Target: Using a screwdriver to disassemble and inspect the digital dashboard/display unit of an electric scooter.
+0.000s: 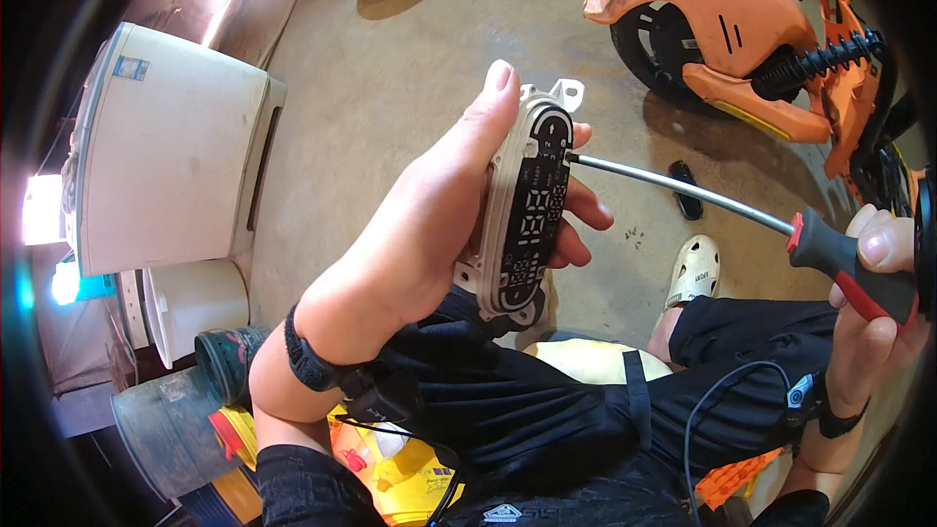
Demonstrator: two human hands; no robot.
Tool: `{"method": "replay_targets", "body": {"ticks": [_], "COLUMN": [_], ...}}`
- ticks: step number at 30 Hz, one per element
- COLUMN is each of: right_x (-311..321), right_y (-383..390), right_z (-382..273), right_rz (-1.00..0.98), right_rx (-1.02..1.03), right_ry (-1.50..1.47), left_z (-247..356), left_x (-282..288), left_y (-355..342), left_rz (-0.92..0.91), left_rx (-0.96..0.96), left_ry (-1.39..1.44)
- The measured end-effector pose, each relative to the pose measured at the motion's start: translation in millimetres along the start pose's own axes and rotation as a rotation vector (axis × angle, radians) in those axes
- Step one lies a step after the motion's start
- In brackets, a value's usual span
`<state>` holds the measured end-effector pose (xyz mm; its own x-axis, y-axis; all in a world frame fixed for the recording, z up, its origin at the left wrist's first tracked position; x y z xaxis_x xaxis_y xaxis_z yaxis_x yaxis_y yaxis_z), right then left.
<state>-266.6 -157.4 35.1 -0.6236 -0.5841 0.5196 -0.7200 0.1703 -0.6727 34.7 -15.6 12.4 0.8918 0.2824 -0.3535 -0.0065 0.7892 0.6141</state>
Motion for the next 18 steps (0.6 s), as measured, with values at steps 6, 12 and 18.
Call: {"method": "replay_targets", "body": {"ticks": [6, 12, 18], "right_x": [-28, -36, -33], "right_y": [-5, 1, -4], "right_z": [1, -12, -15], "right_rz": [0.248, 0.513, 0.545], "right_rx": [-0.043, -0.319, -0.330], "right_ry": [-0.024, 0.165, 0.412], "left_z": [-1, -6, -7], "left_x": [0, -7, -8], "left_y": [0, 3, 2], "left_rz": [0.023, 0.138, 0.158], "left_rx": [-0.046, -0.205, -0.190], "left_ry": [-0.037, -0.173, -0.160]}}
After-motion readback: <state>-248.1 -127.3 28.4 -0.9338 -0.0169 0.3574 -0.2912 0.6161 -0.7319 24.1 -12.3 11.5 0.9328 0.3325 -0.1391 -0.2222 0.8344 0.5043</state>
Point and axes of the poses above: each hand's wrist, its own y-axis away from the middle knuckle, its own x-axis out of the back of the hand, z = x × y, the point moved 2 cm from there along -y, towards the middle knuckle, and after that the axes turned 2 degrees about y, right-handed, at the moved point
